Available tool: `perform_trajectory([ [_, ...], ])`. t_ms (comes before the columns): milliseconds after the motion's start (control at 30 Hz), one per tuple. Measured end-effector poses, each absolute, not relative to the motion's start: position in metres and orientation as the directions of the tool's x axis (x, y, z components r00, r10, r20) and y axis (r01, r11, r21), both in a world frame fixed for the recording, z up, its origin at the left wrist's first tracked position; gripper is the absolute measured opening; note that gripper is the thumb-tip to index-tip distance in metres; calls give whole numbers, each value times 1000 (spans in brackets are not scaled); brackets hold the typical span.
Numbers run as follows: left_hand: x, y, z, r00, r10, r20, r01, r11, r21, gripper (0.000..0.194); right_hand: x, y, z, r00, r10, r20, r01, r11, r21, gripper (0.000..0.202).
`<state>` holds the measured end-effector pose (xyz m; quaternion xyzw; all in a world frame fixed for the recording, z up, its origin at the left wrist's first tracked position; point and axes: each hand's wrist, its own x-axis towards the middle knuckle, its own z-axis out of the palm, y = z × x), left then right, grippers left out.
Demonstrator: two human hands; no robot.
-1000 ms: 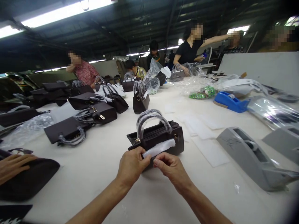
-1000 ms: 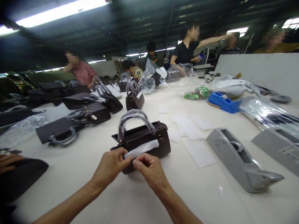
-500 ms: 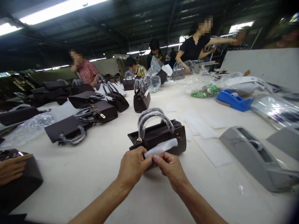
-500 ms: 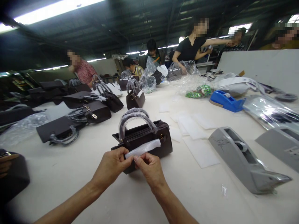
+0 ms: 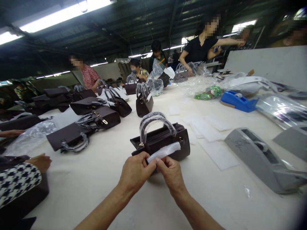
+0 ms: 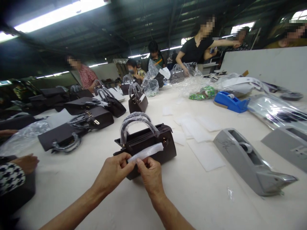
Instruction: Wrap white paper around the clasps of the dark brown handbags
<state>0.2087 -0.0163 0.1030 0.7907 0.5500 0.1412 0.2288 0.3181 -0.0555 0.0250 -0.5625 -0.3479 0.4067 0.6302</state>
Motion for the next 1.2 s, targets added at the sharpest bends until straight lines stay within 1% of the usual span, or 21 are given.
perform_trajectory([
  [67, 209, -16, 103, 335, 940, -60, 796, -248, 552, 31, 319, -57, 24, 417, 909, -12, -139, 51, -989, 31],
  [133, 210, -16, 103, 316, 943, -104, 780, -195, 594, 35, 322, -59, 22, 365, 931, -25, -205, 54, -977, 29],
  [267, 211, -13, 103, 312, 936, -165, 749, -135, 648, 36, 328, -65, 19, 233, 970, -74, -405, 27, -914, 21],
  [333, 210, -10, 103, 316, 928, -195, 738, -111, 666, 36, 331, -67, 18, 201, 976, -88, -458, 14, -889, 21],
  [433, 210, -5, 103, 332, 911, -245, 724, -79, 685, 37, 333, -67, 18, 177, 977, -120, -492, -18, -871, 22],
  [500, 210, -3, 104, 344, 900, -267, 723, -73, 687, 38, 333, -65, 17, 204, 972, -116, -487, -2, -873, 20],
  [667, 213, -2, 110, 336, 892, -302, 733, -46, 678, 41, 325, -60, 17, 344, 939, 8, -362, 141, -921, 9],
  [733, 215, -3, 112, 327, 890, -318, 738, -30, 674, 41, 319, -59, 19, 409, 912, 18, -321, 162, -933, 9],
  [800, 216, -3, 114, 320, 888, -329, 744, -21, 668, 42, 312, -59, 20, 466, 885, 6, -315, 172, -933, 10],
  [1000, 217, -3, 117, 330, 861, -386, 760, 0, 650, 43, 295, -57, 16, 550, 833, -66, -387, 184, -904, 14],
  [1133, 214, 1, 116, 356, 826, -436, 752, 24, 658, 45, 288, -56, 11, 517, 838, -175, -486, 119, -866, 26],
  [1200, 212, 3, 115, 369, 812, -452, 747, 31, 664, 45, 285, -55, 9, 488, 851, -195, -543, 120, -831, 29],
])
